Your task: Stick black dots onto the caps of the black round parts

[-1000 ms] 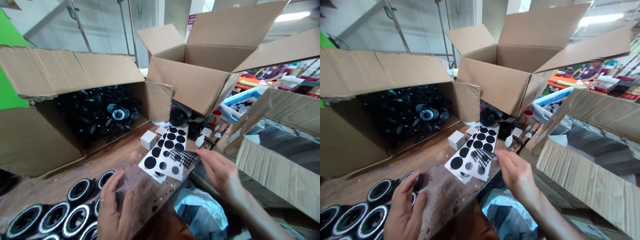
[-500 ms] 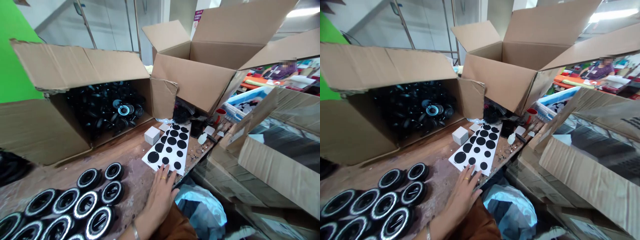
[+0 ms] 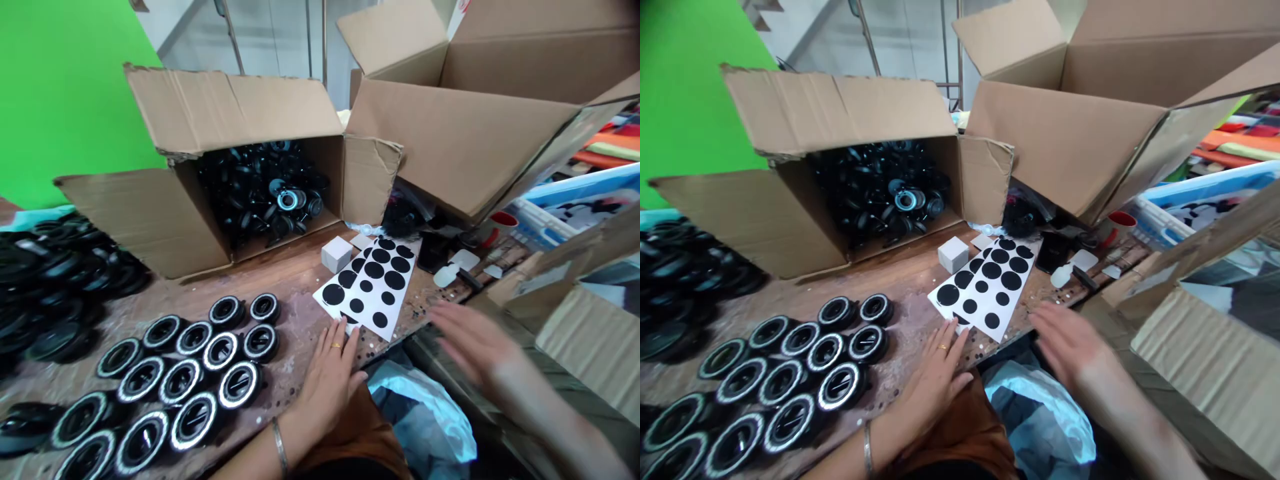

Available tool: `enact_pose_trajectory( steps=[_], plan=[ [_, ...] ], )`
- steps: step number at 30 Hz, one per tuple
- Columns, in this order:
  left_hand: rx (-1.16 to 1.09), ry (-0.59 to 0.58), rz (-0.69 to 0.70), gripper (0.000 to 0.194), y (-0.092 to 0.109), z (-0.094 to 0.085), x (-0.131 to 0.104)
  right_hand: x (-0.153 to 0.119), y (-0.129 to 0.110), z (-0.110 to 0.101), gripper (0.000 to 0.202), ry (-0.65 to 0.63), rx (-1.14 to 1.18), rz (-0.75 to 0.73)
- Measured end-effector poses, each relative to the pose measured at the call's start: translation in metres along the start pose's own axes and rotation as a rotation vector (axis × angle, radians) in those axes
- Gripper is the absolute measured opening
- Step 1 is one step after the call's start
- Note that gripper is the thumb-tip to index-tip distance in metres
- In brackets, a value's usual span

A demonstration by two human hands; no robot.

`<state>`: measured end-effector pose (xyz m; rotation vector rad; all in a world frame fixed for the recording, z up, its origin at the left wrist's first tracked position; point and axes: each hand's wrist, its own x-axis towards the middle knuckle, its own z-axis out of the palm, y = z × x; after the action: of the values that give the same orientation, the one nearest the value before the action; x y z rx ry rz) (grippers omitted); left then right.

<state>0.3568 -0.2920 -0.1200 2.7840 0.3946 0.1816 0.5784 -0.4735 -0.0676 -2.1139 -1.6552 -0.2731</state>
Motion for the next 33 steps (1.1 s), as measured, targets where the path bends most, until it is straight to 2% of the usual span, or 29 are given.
enact_pose_trajectory(
  steps=[2,4,6,8,12,16,18,20,23,25,28,30,32,33],
  plan=[
    [-0.028,-0.002,-0.026,0.077,-0.004,-0.005,-0.011,-0.001,-0.005,0.02,0.054,-0.143,0.011,-0.08],
    [-0.054,-0.004,-0.047,0.075,-0.009,-0.012,-0.025,0.004,-0.003,0.046,0.066,-0.25,0.026,-0.099],
    [-0.08,-0.006,-0.071,0.073,-0.015,-0.019,-0.04,0.01,0.004,0.069,0.077,-0.291,0.061,-0.08],
    [-0.109,-0.01,-0.101,0.071,-0.021,-0.023,-0.054,0.014,0.012,0.081,0.081,-0.311,0.095,-0.09],
    [-0.173,0.013,-0.147,0.067,-0.03,-0.021,-0.077,0.012,0.022,0.081,0.07,-0.324,0.106,-0.147],
    [-0.225,0.067,-0.175,0.065,-0.034,-0.013,-0.086,0.007,0.017,0.067,0.044,-0.273,0.134,-0.236],
    [-0.242,0.073,-0.189,0.066,-0.034,-0.013,-0.086,0.007,0.011,0.062,0.033,-0.232,0.174,-0.261],
    [-0.254,0.088,-0.212,0.066,-0.031,-0.016,-0.084,0.011,-0.001,0.062,0.031,-0.15,0.218,-0.244],
    [-0.256,0.166,-0.243,0.064,-0.026,-0.027,-0.076,0.023,-0.031,0.076,0.037,0.023,0.254,-0.224],
    [-0.246,0.244,-0.245,0.062,-0.023,-0.035,-0.07,0.032,-0.057,0.091,0.038,0.083,0.257,-0.251],
    [-0.223,0.31,-0.219,0.059,-0.022,-0.041,-0.06,0.041,-0.094,0.111,0.031,0.04,0.285,-0.332],
    [-0.197,0.301,-0.197,0.055,-0.024,-0.04,-0.053,0.046,-0.104,0.116,0.029,-0.014,0.358,-0.349],
    [-0.17,0.267,-0.183,0.051,-0.025,-0.035,-0.043,0.054,-0.098,0.115,0.025,-0.032,0.414,-0.241],
    [-0.161,0.248,-0.175,0.049,-0.025,-0.032,-0.037,0.06,-0.09,0.114,0.02,-0.036,0.4,-0.123]
  ],
)
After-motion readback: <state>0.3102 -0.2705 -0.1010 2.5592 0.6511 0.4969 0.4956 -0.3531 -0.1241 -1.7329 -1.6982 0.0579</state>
